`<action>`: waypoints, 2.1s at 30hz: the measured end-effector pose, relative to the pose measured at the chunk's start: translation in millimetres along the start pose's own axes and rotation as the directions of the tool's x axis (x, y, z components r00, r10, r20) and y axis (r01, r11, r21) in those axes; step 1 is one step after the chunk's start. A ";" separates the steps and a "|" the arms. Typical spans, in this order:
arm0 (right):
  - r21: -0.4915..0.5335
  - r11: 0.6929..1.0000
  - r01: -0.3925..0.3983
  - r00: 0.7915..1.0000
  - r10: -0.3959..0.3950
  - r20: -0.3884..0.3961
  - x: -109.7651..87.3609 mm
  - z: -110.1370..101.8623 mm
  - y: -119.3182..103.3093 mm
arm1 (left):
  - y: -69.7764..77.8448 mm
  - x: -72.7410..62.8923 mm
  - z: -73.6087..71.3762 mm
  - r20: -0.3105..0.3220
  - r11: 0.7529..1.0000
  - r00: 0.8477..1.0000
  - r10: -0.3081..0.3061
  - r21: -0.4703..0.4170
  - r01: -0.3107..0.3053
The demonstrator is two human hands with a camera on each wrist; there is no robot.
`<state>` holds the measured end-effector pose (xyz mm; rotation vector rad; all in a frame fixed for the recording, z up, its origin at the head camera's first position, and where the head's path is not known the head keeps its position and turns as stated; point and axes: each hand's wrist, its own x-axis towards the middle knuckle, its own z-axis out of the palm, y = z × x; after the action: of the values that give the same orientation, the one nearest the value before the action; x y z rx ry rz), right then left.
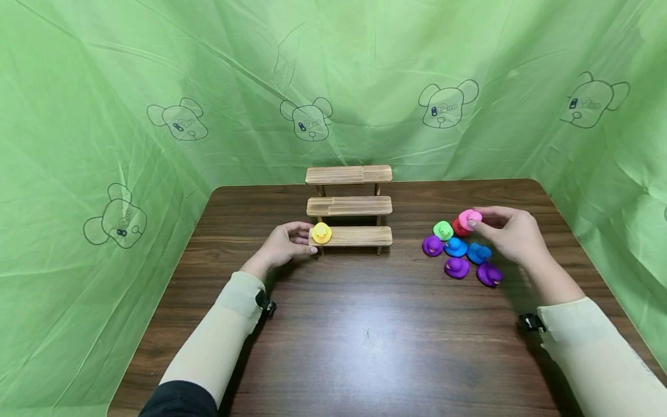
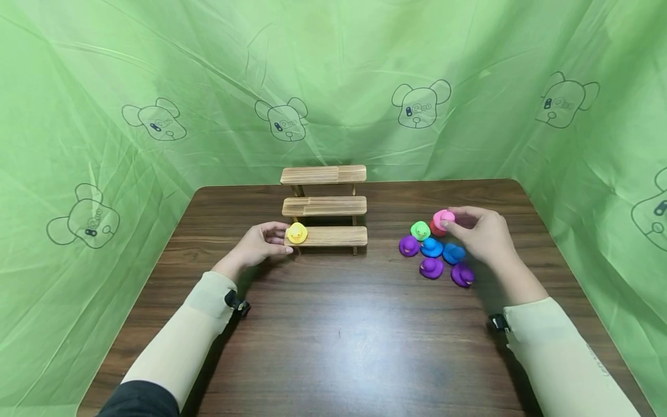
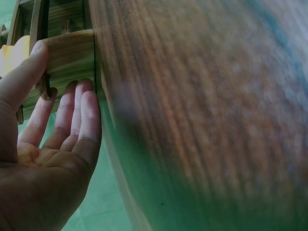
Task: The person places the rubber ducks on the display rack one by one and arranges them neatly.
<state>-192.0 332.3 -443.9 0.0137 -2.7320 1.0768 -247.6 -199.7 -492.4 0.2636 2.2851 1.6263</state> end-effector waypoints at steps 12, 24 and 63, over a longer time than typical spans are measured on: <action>0.132 0.985 0.108 0.994 -0.110 0.008 -3.9 27.2 -41.1 | -0.1 -2.0 0.9 -0.015 1.000 1.000 0.021 0.006 -0.020; 0.191 0.967 0.167 0.983 -0.178 0.042 -1.4 54.5 -71.1 | 0.5 -2.3 -1.4 -0.015 1.000 1.000 0.027 0.016 -0.027; 0.305 0.910 0.282 0.927 -0.340 0.158 1.8 125.6 -144.0 | -0.8 -1.3 0.3 -0.023 0.999 0.999 0.043 0.024 -0.043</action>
<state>-205.1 141.8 -436.0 0.6201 -2.5960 1.4130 -246.3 -200.1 -493.1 0.3024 2.3333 1.6322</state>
